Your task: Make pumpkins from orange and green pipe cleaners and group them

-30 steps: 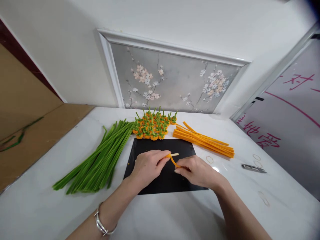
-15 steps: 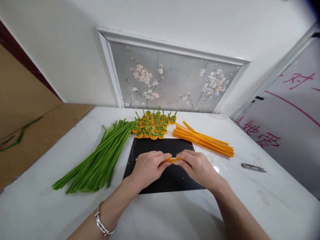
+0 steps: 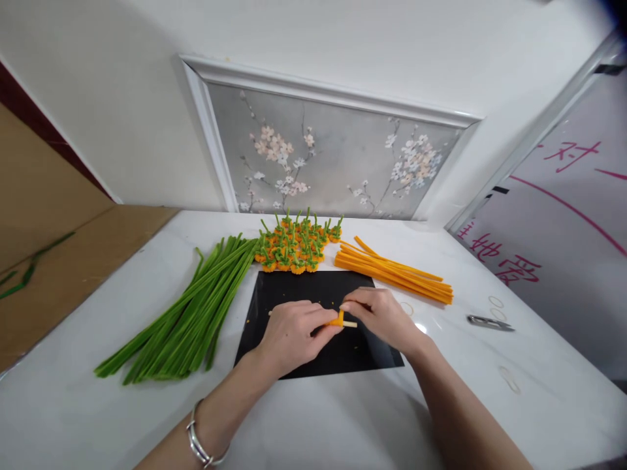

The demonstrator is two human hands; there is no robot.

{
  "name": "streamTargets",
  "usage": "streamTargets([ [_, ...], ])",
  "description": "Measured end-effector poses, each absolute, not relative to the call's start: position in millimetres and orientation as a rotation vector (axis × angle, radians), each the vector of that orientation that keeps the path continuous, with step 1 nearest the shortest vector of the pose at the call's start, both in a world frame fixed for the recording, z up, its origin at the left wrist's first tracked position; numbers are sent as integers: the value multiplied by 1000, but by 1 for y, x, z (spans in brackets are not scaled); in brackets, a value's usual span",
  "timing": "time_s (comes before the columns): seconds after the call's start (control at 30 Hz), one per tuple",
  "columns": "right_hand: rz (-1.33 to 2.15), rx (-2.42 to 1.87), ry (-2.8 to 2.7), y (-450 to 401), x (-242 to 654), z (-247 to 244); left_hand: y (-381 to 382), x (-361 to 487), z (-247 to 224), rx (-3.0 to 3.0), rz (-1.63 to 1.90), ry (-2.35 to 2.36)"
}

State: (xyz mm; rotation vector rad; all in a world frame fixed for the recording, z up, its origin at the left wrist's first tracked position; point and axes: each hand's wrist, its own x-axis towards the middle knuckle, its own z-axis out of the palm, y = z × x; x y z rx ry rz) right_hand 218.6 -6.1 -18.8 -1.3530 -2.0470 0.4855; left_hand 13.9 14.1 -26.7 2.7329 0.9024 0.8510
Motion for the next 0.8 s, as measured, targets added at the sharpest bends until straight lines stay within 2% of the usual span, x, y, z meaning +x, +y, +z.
streamTargets([
  [0.3, 545, -1448, -2261, -14, 215, -16, 20, 12, -28, 2655, 976, 1044],
  [0.57, 311, -1437, -2503, -27, 208, -9, 24, 9, -30, 2673, 871, 1185],
  [0.8, 171, -1401, -2427, -25, 208, -7, 24, 8, -29, 2741, 816, 1142],
])
